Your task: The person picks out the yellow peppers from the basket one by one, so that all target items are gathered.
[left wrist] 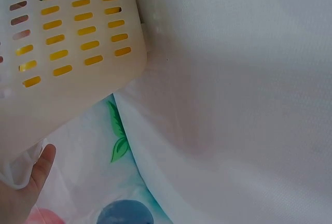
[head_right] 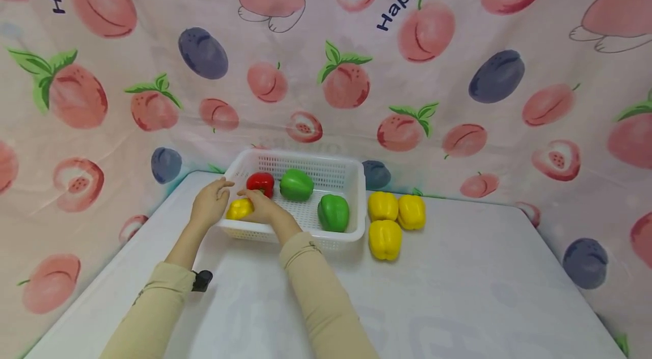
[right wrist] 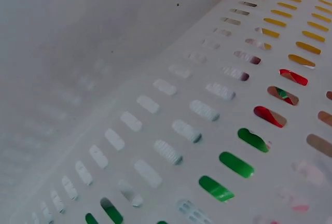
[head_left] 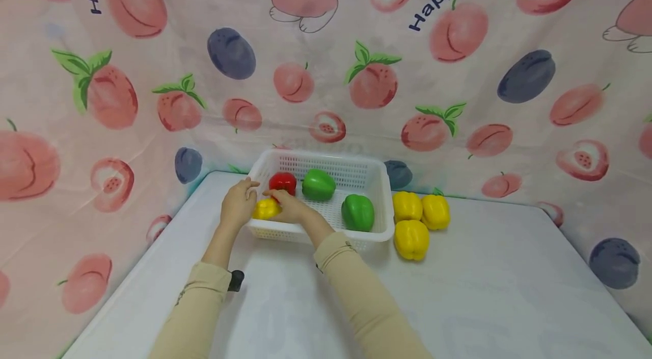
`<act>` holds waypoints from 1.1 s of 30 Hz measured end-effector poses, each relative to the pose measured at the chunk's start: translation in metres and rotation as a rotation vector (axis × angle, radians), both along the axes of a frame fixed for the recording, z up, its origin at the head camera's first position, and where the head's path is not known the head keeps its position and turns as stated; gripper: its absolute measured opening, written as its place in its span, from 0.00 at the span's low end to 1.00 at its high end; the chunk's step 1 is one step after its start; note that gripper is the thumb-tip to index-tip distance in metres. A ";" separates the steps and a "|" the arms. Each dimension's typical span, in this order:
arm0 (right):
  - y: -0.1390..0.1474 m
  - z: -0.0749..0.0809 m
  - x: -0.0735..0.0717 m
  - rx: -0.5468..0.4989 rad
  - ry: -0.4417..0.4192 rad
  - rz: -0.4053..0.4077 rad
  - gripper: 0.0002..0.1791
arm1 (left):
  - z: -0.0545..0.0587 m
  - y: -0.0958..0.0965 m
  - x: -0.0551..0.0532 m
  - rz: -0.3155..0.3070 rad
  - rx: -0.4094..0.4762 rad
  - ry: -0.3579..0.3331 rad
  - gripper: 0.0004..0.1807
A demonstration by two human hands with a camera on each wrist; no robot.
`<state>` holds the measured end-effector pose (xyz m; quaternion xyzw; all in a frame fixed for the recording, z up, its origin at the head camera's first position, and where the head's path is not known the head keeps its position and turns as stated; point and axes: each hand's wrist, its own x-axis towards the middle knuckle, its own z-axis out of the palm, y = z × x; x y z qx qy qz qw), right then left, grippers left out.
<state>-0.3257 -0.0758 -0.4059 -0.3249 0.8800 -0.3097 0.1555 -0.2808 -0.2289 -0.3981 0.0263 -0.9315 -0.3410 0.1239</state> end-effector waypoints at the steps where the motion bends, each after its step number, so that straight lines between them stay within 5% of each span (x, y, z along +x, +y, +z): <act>1: 0.000 0.000 0.000 0.000 -0.009 0.002 0.36 | 0.000 0.000 0.000 0.003 -0.001 -0.002 0.20; 10: 0.001 0.000 0.003 0.031 -0.059 -0.025 0.36 | 0.000 0.001 -0.001 0.012 -0.007 -0.012 0.20; 33: 0.001 0.002 0.006 0.025 -0.026 -0.026 0.34 | -0.001 0.001 -0.001 0.020 -0.018 -0.002 0.20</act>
